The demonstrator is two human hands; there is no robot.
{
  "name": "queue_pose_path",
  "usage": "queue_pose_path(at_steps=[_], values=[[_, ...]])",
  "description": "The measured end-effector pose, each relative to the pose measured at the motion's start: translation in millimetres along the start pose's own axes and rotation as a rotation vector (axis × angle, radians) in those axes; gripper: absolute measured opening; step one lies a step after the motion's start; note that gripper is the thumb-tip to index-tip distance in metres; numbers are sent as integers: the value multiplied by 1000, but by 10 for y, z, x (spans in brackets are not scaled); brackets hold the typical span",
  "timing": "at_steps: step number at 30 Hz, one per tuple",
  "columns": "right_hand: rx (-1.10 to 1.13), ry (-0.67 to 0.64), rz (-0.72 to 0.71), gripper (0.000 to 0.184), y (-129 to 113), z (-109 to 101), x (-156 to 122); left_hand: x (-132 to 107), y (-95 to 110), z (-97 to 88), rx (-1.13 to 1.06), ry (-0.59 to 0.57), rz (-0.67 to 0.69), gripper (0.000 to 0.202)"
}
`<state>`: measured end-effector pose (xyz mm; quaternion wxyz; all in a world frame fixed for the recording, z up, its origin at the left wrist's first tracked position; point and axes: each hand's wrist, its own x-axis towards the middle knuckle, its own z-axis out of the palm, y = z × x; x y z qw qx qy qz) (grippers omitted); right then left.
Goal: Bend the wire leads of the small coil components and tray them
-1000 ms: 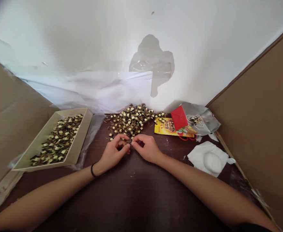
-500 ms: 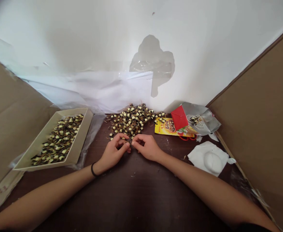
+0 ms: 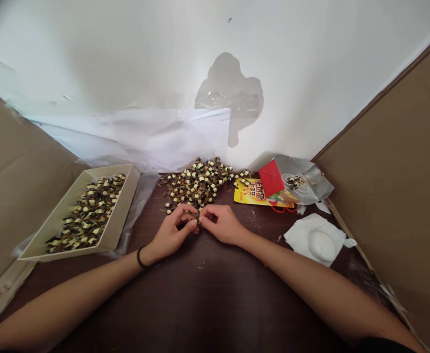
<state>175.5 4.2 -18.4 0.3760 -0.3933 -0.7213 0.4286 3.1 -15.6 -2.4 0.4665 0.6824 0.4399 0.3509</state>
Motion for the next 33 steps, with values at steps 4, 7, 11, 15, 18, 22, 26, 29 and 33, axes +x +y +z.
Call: queue_pose_path(at_steps=[4,7,11,15,18,22,26,29,33], values=[[-75,57,-63,14,-22,8,-13,-3,-19,-10,35,-15,38,20],[-86,66,-69,14,-37,15,-19,-10,-33,-20,38,-19,61,20],[-79,71,-57,13,-35,23,-19,-13,-32,-20,23,-21,61,19],[-62,49,-33,14,-4,31,-6,5,-5,-14,-62,-2,4,21],[-29,60,-26,11,10,40,-15,26,20,-17,-182,61,-79,25],[-92,161,-150,18,-14,47,-69,27,56,8,-374,151,-176,31],[-292,184,-415,22,-46,54,-105,-4,87,65,-589,81,-286,43],[-322,257,-506,11,-62,55,-100,-12,91,80,-698,41,-300,45],[-290,302,-500,8,-94,51,-92,-1,69,67,-745,27,-309,40]])
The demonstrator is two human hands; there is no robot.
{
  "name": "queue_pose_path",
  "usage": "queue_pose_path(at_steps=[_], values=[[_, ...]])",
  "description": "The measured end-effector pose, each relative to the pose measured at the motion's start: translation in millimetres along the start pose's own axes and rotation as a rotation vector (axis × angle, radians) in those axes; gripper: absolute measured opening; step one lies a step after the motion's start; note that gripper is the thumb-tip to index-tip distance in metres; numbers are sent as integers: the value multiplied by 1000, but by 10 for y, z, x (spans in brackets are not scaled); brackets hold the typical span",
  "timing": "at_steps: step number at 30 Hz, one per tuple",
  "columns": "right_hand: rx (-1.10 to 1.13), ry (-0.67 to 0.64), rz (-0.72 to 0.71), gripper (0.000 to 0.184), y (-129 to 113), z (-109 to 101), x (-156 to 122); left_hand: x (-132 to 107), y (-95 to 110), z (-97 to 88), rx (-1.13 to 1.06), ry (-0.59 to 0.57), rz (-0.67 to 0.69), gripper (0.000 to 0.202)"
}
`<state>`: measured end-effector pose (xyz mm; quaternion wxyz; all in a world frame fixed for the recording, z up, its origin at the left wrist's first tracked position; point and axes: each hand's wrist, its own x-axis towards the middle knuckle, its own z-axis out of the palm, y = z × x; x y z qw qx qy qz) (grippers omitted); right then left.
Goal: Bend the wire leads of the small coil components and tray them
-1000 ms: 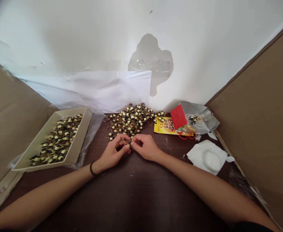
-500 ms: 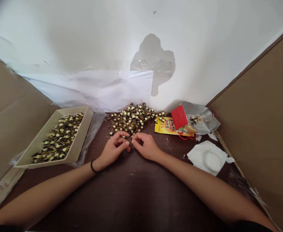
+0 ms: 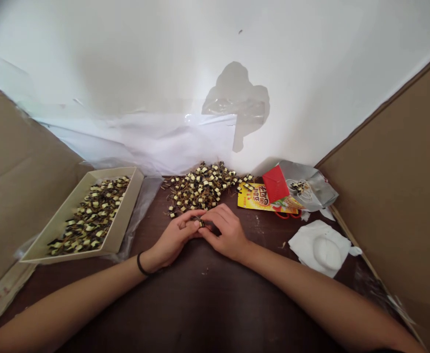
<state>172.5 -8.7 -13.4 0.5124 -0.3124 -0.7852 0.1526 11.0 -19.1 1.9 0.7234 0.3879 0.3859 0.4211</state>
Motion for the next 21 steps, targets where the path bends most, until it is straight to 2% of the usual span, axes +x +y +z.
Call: queue_pose_path(at_steps=[4,8,18,21], values=[[76,7,67,11,-9,1,0,15,-14,-36,-41,-49,4,33],[208,-27,183,12,17,14,-15,22,-16,-58,-88,-47,5,28],[278,-109,280,17,78,31,-24,78,-20,-136,-185,-92,-70,45],[281,-143,295,19,99,42,-29,98,-24,-170,-203,-106,-95,45]])
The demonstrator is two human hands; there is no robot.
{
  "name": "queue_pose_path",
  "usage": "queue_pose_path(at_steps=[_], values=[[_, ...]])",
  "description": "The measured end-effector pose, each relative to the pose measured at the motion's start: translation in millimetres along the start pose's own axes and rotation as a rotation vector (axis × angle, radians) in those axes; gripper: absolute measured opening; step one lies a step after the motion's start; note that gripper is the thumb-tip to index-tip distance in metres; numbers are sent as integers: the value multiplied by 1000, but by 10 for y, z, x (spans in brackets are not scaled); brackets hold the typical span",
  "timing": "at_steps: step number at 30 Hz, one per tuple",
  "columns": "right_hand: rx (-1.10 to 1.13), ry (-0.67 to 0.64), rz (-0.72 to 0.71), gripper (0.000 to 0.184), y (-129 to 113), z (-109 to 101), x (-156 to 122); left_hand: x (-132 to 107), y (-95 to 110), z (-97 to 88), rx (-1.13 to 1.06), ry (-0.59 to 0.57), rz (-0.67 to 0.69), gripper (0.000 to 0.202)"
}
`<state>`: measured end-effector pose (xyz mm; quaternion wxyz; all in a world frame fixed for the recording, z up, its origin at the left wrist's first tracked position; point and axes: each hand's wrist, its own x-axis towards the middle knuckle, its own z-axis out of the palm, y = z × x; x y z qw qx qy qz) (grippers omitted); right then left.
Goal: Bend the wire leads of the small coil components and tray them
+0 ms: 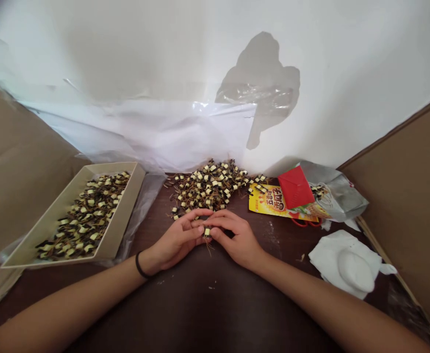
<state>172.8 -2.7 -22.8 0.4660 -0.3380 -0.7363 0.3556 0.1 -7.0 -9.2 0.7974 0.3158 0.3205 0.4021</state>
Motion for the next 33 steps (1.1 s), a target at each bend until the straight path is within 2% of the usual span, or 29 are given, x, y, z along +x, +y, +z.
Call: queue_pose_path(at_steps=[6,11,18,33], values=[[-41,0,36,26,0,-2,-11,23,27,-29,-23,-18,-20,34],[-169,78,-44,37,-52,-14,-37,26,43,-25,-27,-26,-20,30],[-225,60,-98,18,-88,-12,-15,29,56,-18,-11,-78,-26,28],[-187,80,-82,28,-41,2,-21,50,41,-37,-45,-82,-30,28]])
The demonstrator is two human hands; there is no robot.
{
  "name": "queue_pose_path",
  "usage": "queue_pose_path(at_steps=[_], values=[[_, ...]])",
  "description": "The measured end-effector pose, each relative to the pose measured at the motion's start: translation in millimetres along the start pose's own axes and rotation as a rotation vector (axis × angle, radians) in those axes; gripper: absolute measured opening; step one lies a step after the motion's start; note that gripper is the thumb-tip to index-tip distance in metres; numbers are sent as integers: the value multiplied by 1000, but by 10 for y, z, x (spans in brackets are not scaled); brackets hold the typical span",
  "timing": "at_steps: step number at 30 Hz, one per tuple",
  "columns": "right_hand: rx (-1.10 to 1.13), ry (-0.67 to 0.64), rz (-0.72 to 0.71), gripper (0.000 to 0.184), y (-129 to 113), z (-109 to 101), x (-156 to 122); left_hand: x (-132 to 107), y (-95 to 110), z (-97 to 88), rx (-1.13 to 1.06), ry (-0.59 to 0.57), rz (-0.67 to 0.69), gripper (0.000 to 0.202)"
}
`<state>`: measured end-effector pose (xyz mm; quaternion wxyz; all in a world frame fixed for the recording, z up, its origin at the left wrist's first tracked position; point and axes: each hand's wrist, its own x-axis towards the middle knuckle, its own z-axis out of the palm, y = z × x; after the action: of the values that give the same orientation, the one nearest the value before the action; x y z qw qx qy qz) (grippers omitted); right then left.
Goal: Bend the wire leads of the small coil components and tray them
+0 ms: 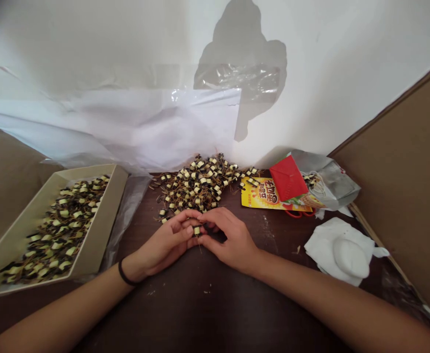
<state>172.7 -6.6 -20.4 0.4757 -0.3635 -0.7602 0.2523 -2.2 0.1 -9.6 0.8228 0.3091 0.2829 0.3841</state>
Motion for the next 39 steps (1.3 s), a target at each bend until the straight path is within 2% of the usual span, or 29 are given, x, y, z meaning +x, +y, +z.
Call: queue_pose_path(at_steps=[5,16,34,39], values=[[-12,9,-70,20,-11,-12,9,-5,13,2,9,-20,8,23],[-10,59,-126,20,-13,-21,25,-7,-1,-26,16,17,-13,21],[92,-27,2,14,-37,-22,28,1,18,13,30,66,-21,23],[70,0,-29,17,-45,-12,13,3,20,13,21,46,-20,22]])
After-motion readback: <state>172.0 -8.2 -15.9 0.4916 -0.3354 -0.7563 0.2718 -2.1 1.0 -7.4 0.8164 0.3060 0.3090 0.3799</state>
